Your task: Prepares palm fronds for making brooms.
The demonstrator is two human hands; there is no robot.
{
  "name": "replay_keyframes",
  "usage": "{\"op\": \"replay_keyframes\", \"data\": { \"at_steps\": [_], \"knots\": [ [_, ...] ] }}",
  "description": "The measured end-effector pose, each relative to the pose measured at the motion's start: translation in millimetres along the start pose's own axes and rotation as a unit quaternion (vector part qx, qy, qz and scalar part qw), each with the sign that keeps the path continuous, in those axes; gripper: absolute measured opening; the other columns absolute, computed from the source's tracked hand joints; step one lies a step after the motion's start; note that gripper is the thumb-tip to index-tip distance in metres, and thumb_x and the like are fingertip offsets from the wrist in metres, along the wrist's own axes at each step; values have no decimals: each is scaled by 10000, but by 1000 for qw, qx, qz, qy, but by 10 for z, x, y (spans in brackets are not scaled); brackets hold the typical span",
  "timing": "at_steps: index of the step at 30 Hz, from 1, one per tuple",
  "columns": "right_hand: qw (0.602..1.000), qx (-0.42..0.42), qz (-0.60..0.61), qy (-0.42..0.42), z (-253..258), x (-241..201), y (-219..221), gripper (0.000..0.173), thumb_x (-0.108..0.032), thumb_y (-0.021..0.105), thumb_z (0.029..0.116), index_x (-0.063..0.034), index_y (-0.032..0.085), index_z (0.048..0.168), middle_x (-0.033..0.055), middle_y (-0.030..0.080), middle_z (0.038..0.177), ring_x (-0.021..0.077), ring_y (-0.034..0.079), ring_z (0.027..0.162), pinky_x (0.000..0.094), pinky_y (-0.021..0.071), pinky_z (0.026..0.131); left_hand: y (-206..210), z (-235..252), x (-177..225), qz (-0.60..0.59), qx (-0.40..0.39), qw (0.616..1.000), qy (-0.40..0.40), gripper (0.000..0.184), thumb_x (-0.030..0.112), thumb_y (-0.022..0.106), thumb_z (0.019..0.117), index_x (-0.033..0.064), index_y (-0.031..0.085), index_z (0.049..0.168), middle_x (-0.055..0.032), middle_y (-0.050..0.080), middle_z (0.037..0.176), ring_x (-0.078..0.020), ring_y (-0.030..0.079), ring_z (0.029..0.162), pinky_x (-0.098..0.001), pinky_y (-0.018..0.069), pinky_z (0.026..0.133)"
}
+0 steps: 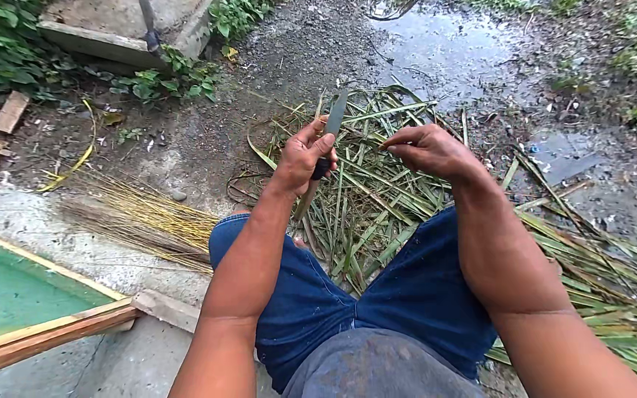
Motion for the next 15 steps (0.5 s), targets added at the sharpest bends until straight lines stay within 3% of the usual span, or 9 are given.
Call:
{"op": "replay_keyframes", "data": {
  "at_steps": [8, 15],
  "knots": [
    [1000, -11, 7, -19, 19, 5, 0, 220, -123, 537, 1037, -73, 741, 1101, -25, 654, 792, 5, 492, 531, 209, 456, 510, -173, 24, 107, -44, 28, 998, 28, 359, 120, 458, 1076, 85, 489, 1432, -12, 608, 715, -113, 632, 570, -246, 574, 514],
    [1000, 24, -1, 1, 37, 61, -40, 172, -132, 599, 1006, -74, 748, 1068, 8, 660, 916, 26, 554, 620, 229, 508, 592, -153, 25, 110, -44, 29, 998, 32, 353, 117, 440, 1075, 94, 483, 1425, -4, 598, 702, -116, 628, 559, -254, 576, 507]
  ]
}}
Point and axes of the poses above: each hand's wrist, its own z-axis towards the middle knuckle, its own y-axis out of the palm, x = y × z, the point moved 9 cm from there along z, towards the middle knuckle
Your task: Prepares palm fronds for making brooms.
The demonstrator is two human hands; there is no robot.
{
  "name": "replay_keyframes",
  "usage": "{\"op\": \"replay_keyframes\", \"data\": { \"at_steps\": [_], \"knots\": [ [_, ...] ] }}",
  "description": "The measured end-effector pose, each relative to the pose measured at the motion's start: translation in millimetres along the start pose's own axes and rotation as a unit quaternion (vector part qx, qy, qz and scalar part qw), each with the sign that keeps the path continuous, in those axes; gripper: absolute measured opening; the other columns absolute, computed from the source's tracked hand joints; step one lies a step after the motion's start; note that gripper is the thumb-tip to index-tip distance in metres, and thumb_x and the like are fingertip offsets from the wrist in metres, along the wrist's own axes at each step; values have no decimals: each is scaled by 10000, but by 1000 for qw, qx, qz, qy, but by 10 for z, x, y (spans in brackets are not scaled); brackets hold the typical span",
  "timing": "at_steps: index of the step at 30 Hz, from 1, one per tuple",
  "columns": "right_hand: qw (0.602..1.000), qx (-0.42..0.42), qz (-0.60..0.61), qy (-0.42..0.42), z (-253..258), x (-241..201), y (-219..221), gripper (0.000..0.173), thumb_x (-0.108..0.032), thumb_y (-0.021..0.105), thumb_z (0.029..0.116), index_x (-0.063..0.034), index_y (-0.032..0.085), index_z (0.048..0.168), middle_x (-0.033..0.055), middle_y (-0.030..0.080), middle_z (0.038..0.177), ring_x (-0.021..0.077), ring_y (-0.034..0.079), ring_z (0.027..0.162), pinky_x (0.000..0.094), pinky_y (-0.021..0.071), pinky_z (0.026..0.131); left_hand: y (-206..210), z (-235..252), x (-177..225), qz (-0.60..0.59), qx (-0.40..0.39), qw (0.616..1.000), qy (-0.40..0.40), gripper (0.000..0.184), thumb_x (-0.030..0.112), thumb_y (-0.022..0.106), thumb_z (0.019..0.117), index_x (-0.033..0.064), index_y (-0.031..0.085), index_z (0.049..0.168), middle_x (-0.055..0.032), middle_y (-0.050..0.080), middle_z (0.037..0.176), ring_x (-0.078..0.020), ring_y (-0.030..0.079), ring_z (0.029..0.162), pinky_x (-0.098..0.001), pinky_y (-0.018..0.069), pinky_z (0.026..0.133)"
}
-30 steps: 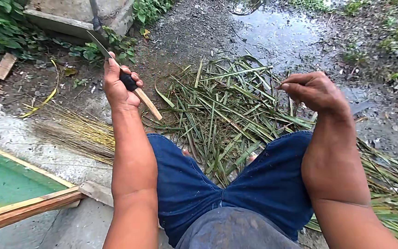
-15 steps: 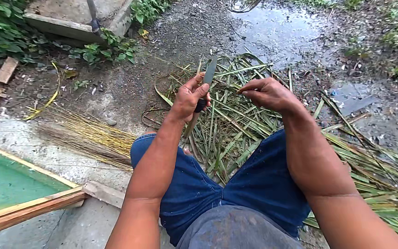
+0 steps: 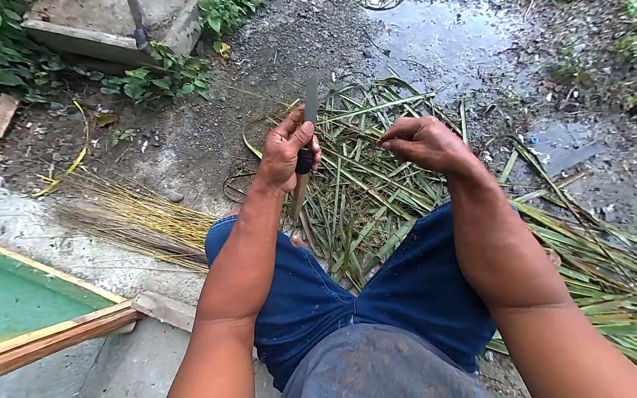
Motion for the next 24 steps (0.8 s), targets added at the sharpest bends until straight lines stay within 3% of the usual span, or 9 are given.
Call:
{"op": "replay_keyframes", "data": {
  "at_steps": [5, 10, 16, 24],
  "knots": [
    [1000, 21, 4, -7, 33, -61, 67, 147, -117, 634, 974, -69, 756, 1042, 20, 670, 937, 33, 574, 647, 232, 524, 617, 251, -37, -200, 8, -38, 998, -50, 377, 103, 464, 1071, 87, 474, 1447, -19, 600, 716, -111, 620, 559, -243, 561, 498],
    [1000, 28, 9, -6, 40, -62, 92, 134, -128, 649, 971, -69, 757, 1024, 6, 677, 865, 30, 575, 624, 241, 523, 608, 329, -56, -302, 17, -63, 996, -68, 364, 100, 483, 1066, 105, 501, 1430, -26, 615, 723, -111, 625, 571, -235, 557, 504],
    [1000, 28, -8, -12, 23, -97, 73, 128, -123, 650, 971, -69, 755, 1020, 21, 665, 917, 44, 577, 669, 248, 522, 643, 66, 4, -70, -8, -3, 1000, -11, 345, 133, 447, 1082, 100, 486, 1423, 4, 595, 694, -106, 620, 551, -245, 567, 503],
    [999, 51, -10, -6, 23, -62, 4, 105, -134, 672, 960, -89, 755, 1006, 10, 664, 932, 56, 577, 715, 276, 514, 680, -41, -6, 26, -15, -1, 1000, 10, 342, 139, 424, 1080, 132, 492, 1416, 16, 613, 701, -104, 632, 558, -250, 572, 498]
  ]
}}
Point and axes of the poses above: each hand's wrist, its own z-axis towards the middle knuckle, its own y-axis out of the palm, x = y × z, the point moved 9 cm from there along z, towards the middle knuckle
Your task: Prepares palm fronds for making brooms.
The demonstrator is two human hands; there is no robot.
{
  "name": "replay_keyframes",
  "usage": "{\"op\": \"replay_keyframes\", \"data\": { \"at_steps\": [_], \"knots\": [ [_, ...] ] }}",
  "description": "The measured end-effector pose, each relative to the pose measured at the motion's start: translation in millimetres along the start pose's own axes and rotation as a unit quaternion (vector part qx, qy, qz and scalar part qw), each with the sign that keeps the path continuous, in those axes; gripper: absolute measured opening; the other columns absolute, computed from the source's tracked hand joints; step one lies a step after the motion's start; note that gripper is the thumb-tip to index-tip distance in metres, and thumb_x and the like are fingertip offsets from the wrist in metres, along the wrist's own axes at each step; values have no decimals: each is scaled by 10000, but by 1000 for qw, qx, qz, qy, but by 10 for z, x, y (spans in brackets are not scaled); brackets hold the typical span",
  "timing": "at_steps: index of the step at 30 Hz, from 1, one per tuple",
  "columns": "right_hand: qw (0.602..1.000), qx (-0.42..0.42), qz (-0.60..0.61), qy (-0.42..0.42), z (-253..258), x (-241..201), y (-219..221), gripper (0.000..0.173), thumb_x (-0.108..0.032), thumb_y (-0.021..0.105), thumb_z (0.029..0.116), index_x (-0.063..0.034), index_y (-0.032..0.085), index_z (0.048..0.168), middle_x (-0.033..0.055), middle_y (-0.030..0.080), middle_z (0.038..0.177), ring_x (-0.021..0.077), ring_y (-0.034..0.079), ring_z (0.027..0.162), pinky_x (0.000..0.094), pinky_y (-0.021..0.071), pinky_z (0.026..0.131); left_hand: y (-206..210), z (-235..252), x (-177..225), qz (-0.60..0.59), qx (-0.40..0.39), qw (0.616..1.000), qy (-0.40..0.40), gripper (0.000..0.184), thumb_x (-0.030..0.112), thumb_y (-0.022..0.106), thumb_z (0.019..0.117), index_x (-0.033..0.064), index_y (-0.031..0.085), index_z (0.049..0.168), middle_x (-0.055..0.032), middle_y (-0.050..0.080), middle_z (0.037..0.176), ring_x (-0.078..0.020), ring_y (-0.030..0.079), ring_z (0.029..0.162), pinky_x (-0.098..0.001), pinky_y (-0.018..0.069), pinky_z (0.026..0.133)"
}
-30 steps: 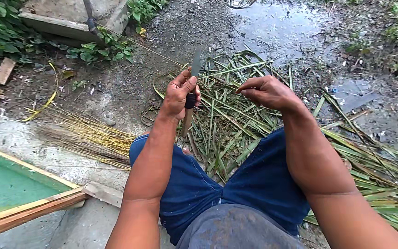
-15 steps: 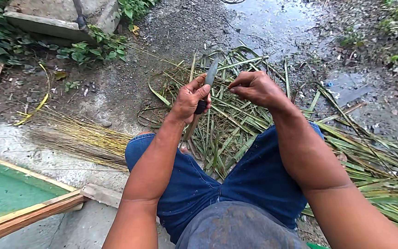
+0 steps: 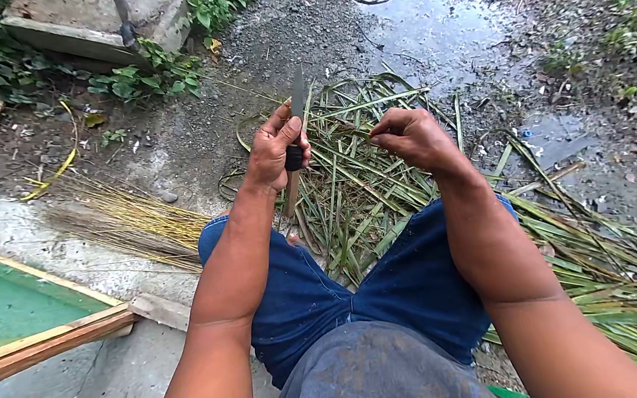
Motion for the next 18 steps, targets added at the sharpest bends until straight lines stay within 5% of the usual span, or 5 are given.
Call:
{"op": "replay_keyframes", "data": {
  "at_steps": [18],
  "knots": [
    [1000, 2, -12, 2, 10, -1, -3, 133, -179, 634, 996, -92, 735, 987, -7, 635, 897, 24, 537, 681, 228, 475, 648, -235, -3, 208, -34, 21, 998, 53, 303, 178, 384, 1105, 173, 520, 1376, 33, 599, 662, -103, 625, 545, -256, 574, 507]
  ]
}}
Point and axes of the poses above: each hand's wrist, its own z-axis towards the middle knuckle, its own y-axis out of the palm, x = y × z, the point moved 9 cm from there along z, towards the middle knuckle
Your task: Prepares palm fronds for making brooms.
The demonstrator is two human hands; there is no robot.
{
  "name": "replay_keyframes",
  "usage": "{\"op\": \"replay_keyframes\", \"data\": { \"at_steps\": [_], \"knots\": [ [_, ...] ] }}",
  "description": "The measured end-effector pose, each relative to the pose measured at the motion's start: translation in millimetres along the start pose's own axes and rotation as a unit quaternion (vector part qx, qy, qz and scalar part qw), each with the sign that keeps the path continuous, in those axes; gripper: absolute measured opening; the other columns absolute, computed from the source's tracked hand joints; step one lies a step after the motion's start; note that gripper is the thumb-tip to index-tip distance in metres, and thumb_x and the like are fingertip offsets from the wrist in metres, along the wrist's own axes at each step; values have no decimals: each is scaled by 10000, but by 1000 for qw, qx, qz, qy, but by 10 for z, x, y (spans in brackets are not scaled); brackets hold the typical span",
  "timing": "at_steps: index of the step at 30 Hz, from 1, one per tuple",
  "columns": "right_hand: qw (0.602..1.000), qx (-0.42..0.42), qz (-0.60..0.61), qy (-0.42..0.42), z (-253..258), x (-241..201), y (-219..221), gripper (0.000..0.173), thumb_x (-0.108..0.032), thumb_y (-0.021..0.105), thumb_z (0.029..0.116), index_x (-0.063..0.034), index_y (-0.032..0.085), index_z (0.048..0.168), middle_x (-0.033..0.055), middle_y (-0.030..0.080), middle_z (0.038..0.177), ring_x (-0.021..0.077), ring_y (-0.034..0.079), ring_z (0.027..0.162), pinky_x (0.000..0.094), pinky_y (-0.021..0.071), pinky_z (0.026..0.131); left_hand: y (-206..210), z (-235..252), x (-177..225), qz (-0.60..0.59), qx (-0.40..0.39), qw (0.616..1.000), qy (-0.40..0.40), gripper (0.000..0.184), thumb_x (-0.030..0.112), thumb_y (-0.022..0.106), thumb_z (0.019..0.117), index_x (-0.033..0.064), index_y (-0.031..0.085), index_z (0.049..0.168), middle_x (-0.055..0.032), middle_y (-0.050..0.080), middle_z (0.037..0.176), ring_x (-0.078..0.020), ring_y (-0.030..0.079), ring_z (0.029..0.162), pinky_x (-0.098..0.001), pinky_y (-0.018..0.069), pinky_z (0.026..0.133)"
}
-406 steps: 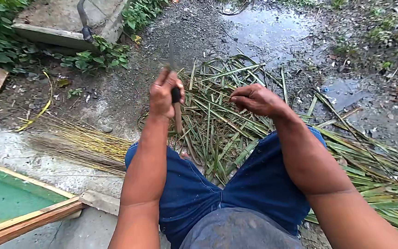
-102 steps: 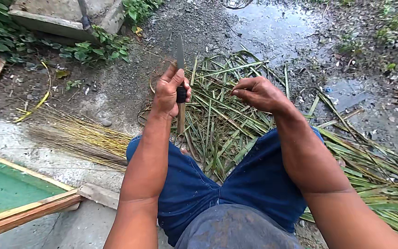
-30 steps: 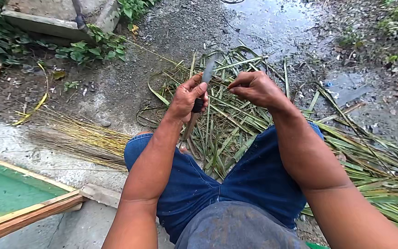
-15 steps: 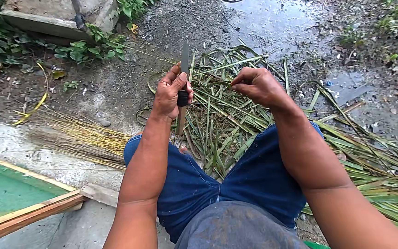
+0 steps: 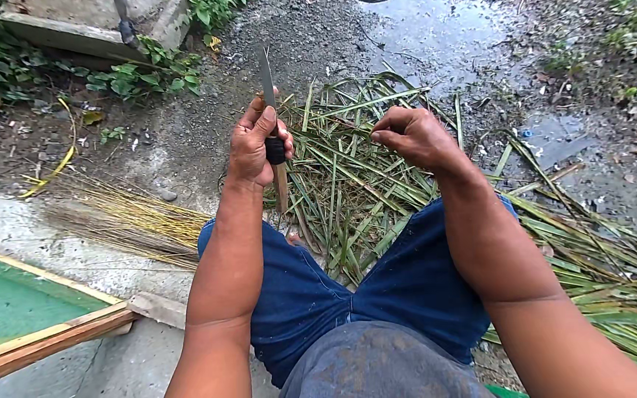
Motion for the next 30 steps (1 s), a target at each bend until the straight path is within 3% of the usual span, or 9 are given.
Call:
{"op": "replay_keyframes", "data": {
  "at_steps": [7, 14, 25, 30],
  "knots": [
    [1000, -10, 4, -4, 4, 9, 51, 146, -174, 628, 1005, -88, 742, 1032, -25, 642, 784, 19, 526, 623, 237, 472, 611, 142, -17, -138, 3, -28, 999, -26, 311, 179, 390, 1090, 178, 516, 1374, 39, 594, 664, -104, 625, 553, -259, 570, 509],
    [1000, -17, 9, -8, -12, 2, 45, 148, -166, 619, 1013, -81, 739, 1030, -24, 650, 797, 6, 528, 618, 211, 468, 602, 277, -38, -317, -1, -46, 997, -66, 335, 144, 426, 1078, 144, 511, 1402, 5, 612, 681, -117, 636, 556, -254, 571, 500],
    [999, -43, -3, -1, -22, -13, 74, 178, -166, 585, 1037, -79, 741, 1041, -5, 682, 860, 23, 580, 658, 237, 517, 653, 216, -22, -240, 5, -39, 998, -47, 329, 149, 412, 1079, 141, 503, 1395, 18, 618, 682, -110, 639, 556, -256, 576, 502],
    [999, -47, 8, -7, -20, -27, 91, 185, -159, 575, 1042, -72, 738, 1053, -8, 677, 816, 19, 569, 622, 226, 511, 619, 169, -2, -218, -1, -35, 998, -48, 331, 162, 410, 1087, 149, 505, 1403, 14, 623, 681, -110, 636, 552, -255, 574, 505]
  ]
}}
Point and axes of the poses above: each hand's wrist, its own z-axis towards the middle knuckle, its own y-axis out of the palm, x = y × z, the point moved 9 cm from there along z, towards the middle knuckle
